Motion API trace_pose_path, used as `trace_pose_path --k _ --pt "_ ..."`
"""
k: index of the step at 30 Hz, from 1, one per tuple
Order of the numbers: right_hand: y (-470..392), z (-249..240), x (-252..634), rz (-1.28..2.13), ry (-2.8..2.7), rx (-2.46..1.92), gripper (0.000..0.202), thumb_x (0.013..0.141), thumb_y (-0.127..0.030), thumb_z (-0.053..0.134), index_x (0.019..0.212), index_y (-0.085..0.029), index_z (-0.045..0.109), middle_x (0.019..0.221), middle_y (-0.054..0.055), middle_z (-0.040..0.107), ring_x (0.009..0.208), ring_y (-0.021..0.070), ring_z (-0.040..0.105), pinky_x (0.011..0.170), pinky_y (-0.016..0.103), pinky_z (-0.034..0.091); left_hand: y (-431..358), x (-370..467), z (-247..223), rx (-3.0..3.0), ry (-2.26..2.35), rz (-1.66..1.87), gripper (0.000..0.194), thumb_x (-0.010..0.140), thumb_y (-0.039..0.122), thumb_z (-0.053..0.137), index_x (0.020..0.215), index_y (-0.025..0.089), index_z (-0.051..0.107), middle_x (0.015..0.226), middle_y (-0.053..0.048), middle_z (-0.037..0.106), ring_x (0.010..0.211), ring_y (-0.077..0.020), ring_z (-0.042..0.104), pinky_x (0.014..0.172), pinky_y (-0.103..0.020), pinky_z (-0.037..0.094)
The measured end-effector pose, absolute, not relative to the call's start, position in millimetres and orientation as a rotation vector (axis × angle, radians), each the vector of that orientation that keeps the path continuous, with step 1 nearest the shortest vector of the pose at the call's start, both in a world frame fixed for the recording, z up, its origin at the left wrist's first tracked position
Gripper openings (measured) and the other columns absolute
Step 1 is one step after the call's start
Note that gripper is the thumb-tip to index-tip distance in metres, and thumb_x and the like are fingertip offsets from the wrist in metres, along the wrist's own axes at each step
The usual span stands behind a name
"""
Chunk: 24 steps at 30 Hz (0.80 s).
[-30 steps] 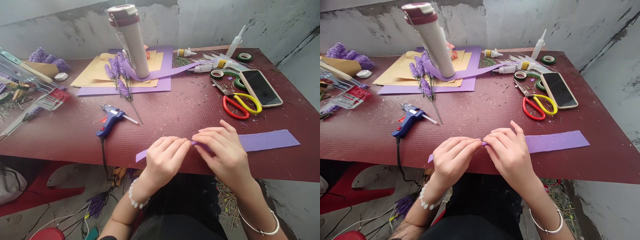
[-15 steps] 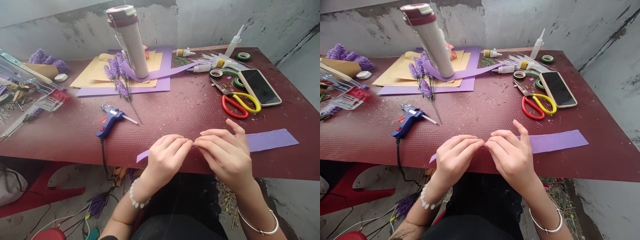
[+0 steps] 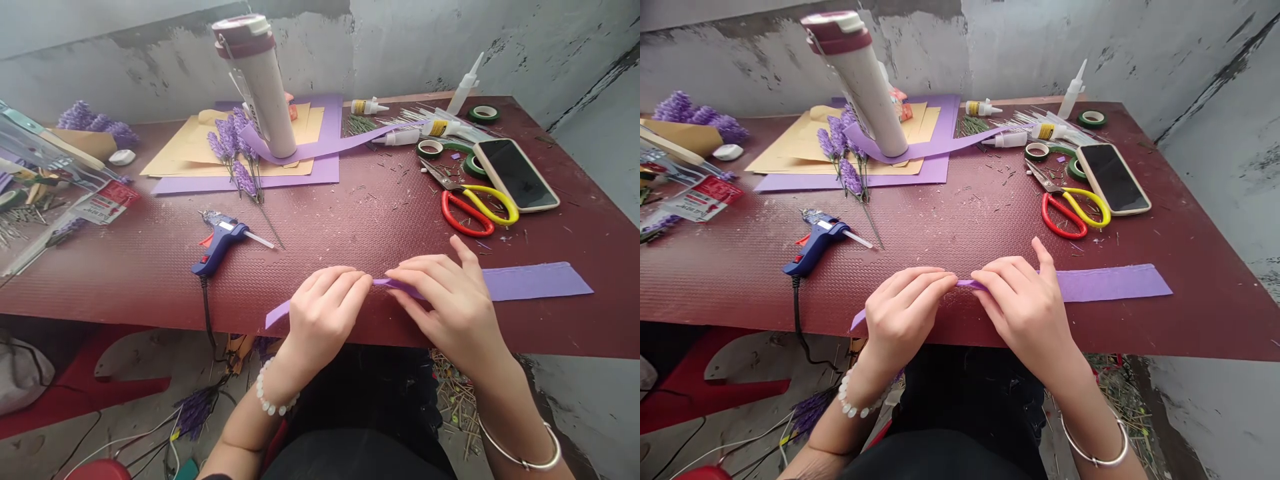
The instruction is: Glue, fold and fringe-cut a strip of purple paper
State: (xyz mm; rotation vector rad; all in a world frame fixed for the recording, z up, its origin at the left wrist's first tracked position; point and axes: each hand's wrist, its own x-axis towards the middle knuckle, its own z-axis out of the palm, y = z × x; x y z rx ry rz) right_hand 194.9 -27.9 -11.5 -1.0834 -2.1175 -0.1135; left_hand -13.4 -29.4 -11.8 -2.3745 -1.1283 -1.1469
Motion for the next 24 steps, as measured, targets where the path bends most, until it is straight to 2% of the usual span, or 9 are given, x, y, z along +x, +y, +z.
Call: trace_pose_path --k 3,5,8,10,12,15,24 --pt "-27.4 -11.3 194.2 -0.107 -2.100 -1.080 0.015 0.110 -0.015 0.064 0.102 -0.025 0.071 0.091 -0.001 0.084 0.085 0.0187 0.078 0.128 0.055 0.043 -29.7 -13.6 -11.0 -2.409 -1.153 -1.137 0.027 0.113 0.006 0.054 0.101 0.014 0.076 0.090 -0.005 0.087 0.087 -0.0189 0.084 0.082 -0.030 0.064" --pt "-26.2 -10.7 194.4 -0.095 -2.094 -1.062 0.019 0.110 -0.012 0.062 0.100 -0.025 0.072 0.089 -0.001 0.084 0.083 0.0180 0.077 0.123 0.051 0.048 -29.9 -13.8 -9.7 -2.452 -1.172 -1.120 0.019 0.114 0.013 0.059 0.106 0.013 0.076 0.094 -0.007 0.087 0.090 -0.0201 0.083 0.083 -0.031 0.064" --pt "-24.0 -7.9 195.0 -0.098 -2.141 -0.998 0.024 0.108 -0.008 0.060 0.099 -0.025 0.075 0.089 0.000 0.084 0.081 0.0176 0.075 0.100 0.039 0.059 -30.4 -12.6 -8.3 -2.512 -1.166 -1.117 0.014 0.114 0.018 0.063 0.116 0.012 0.076 0.102 -0.009 0.088 0.095 -0.0209 0.082 0.085 -0.032 0.065" --pt "-23.4 -5.5 194.7 -0.106 -2.183 -0.976 0.025 0.109 -0.009 0.060 0.098 -0.024 0.077 0.088 0.002 0.083 0.080 0.0173 0.073 0.083 0.032 0.058 -30.8 -10.4 -8.4 -2.521 -1.151 -1.128 0.018 0.115 0.013 0.058 0.114 0.013 0.076 0.101 -0.008 0.088 0.091 -0.0195 0.080 0.082 -0.032 0.063" --pt "-23.8 -3.9 194.0 -0.109 -2.192 -0.992 0.025 0.110 -0.011 0.060 0.097 -0.021 0.078 0.088 0.004 0.082 0.079 0.0169 0.072 0.075 0.030 0.056 -31.1 -8.0 -9.4 -2.503 -1.149 -1.136 0.025 0.116 0.011 0.053 0.106 0.014 0.076 0.094 -0.006 0.087 0.083 -0.0177 0.076 0.077 -0.031 0.059" --pt "-25.3 -3.1 193.7 -0.122 -2.185 -1.016 0.020 0.110 -0.012 0.063 0.099 -0.018 0.079 0.088 0.006 0.082 0.078 0.0174 0.073 0.074 0.030 0.056 -30.9 -5.5 -11.8 -2.480 -1.158 -1.139 0.030 0.116 0.011 0.053 0.097 0.016 0.075 0.088 -0.003 0.085 0.075 -0.0158 0.071 0.073 -0.030 0.054" --pt "-25.9 -2.7 194.7 -0.192 -2.198 -0.946 0.015 0.104 -0.003 0.068 0.096 -0.009 0.078 0.085 0.011 0.082 0.077 0.0205 0.072 0.075 0.033 0.058 -29.0 -4.5 -15.3 -2.447 -1.167 -1.135 0.029 0.114 0.008 0.053 0.096 0.015 0.075 0.083 -0.002 0.081 0.071 -0.0167 0.065 0.066 -0.031 0.051"
